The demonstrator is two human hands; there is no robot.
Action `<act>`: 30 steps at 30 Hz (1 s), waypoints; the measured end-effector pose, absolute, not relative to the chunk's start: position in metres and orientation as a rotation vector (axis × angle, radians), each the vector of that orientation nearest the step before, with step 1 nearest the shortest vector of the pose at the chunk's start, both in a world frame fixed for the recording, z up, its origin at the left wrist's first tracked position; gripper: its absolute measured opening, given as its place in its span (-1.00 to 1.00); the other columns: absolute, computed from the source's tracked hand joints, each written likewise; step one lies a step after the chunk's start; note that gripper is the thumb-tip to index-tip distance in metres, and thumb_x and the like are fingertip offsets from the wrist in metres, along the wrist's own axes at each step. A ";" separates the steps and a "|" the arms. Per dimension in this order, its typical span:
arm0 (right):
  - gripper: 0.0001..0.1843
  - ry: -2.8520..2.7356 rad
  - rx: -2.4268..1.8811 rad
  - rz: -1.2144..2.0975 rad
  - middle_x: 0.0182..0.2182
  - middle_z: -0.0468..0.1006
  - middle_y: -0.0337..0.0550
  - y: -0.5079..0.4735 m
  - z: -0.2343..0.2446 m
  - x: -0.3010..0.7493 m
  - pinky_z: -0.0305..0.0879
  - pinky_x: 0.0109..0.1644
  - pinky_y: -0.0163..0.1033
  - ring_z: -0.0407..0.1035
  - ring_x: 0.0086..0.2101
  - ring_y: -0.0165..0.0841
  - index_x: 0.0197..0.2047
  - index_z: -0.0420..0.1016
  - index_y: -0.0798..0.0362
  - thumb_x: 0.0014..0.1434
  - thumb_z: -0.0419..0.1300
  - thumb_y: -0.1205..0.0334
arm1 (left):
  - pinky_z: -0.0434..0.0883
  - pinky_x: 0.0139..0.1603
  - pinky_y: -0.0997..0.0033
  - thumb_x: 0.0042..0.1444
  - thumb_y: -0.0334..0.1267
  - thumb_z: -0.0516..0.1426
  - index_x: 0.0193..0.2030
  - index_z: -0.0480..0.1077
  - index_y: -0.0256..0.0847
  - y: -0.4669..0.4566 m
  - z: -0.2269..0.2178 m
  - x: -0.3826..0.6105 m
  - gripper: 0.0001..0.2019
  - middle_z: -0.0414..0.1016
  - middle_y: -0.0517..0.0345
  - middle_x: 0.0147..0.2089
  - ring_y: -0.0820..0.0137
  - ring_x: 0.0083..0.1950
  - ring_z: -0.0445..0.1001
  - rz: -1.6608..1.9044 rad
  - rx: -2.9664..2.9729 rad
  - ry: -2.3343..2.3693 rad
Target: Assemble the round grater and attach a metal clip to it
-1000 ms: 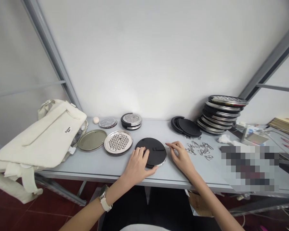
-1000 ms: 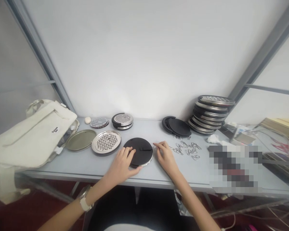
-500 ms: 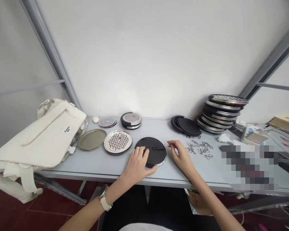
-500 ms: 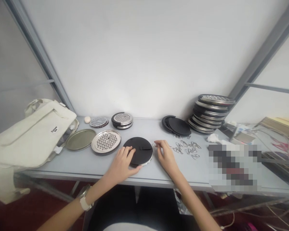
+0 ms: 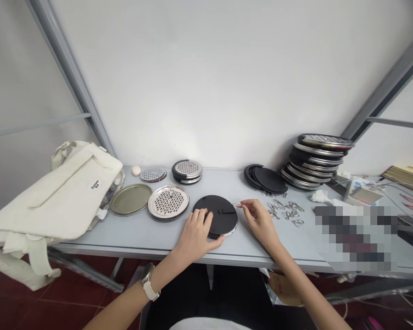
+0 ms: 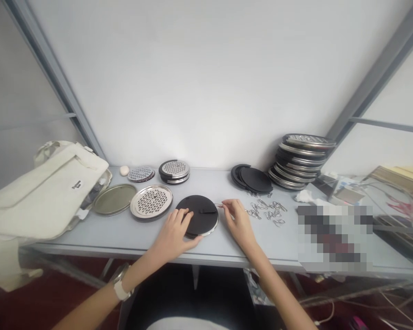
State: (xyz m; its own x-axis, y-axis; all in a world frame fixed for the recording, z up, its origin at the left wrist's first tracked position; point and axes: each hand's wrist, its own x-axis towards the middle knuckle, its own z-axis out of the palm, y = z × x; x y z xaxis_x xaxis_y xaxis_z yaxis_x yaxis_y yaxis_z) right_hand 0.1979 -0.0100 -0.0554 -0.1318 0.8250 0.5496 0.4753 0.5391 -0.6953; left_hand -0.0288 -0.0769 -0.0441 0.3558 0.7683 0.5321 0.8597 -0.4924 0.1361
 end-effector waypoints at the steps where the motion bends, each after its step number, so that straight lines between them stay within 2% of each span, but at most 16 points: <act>1: -0.84 -1.778 -1.077 0.459 -0.21 0.44 -0.03 -0.010 -0.055 0.198 0.45 -0.10 -0.07 0.47 -0.18 -0.22 -0.14 0.34 0.02 0.33 0.03 0.14 | 0.33 0.05 0.03 0.11 0.01 0.15 0.13 0.28 -0.32 -0.077 -0.044 -0.029 -0.45 0.33 -0.17 0.04 0.05 0.05 0.31 -0.824 -2.446 -1.481; 11: -0.85 -1.972 -1.089 0.410 -0.29 0.51 -0.09 -0.013 -0.049 0.196 0.35 -0.10 -0.10 0.42 -0.25 -0.24 -0.22 0.40 0.02 0.31 0.03 0.23 | 0.32 0.06 0.03 0.11 0.01 0.15 0.13 0.28 -0.34 -0.077 -0.044 -0.028 -0.45 0.33 -0.17 0.05 0.05 0.05 0.30 -0.816 -2.446 -1.486; 14: -0.82 -1.996 -1.080 0.417 -0.27 0.51 -0.09 -0.014 -0.048 0.195 0.34 -0.09 -0.11 0.42 -0.25 -0.24 -0.13 0.42 0.03 0.31 0.01 0.24 | 0.32 0.06 0.03 0.11 0.01 0.15 0.13 0.28 -0.35 -0.077 -0.044 -0.028 -0.45 0.33 -0.17 0.05 0.05 0.05 0.30 -0.810 -2.446 -1.483; 18: -0.67 -2.059 -1.091 0.408 -0.30 0.46 -0.09 -0.017 -0.045 0.194 0.35 -0.11 -0.11 0.41 -0.26 -0.23 0.08 0.41 0.02 0.31 -0.03 0.25 | 0.33 0.06 0.03 0.11 0.00 0.15 0.13 0.28 -0.35 -0.077 -0.045 -0.028 -0.45 0.33 -0.17 0.04 0.06 0.05 0.30 -0.817 -2.443 -1.477; 30: -0.54 -2.111 -1.106 0.437 -0.37 0.43 -0.12 -0.017 -0.049 0.195 0.38 -0.20 -0.16 0.39 -0.35 -0.27 0.22 0.34 0.04 0.30 -0.10 0.29 | 0.33 0.04 0.04 0.11 0.01 0.15 0.12 0.29 -0.32 -0.077 -0.044 -0.028 -0.46 0.34 -0.16 0.03 0.05 0.03 0.32 -0.819 -2.446 -1.473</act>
State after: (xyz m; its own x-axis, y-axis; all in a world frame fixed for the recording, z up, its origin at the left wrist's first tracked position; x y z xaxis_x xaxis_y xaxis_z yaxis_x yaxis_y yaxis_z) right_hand 0.1949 -0.0167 -0.0487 -0.3877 0.8158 0.4291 0.5784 0.5778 -0.5759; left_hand -0.0285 -0.0766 -0.0438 0.3606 0.7638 0.5354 0.8579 -0.4969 0.1311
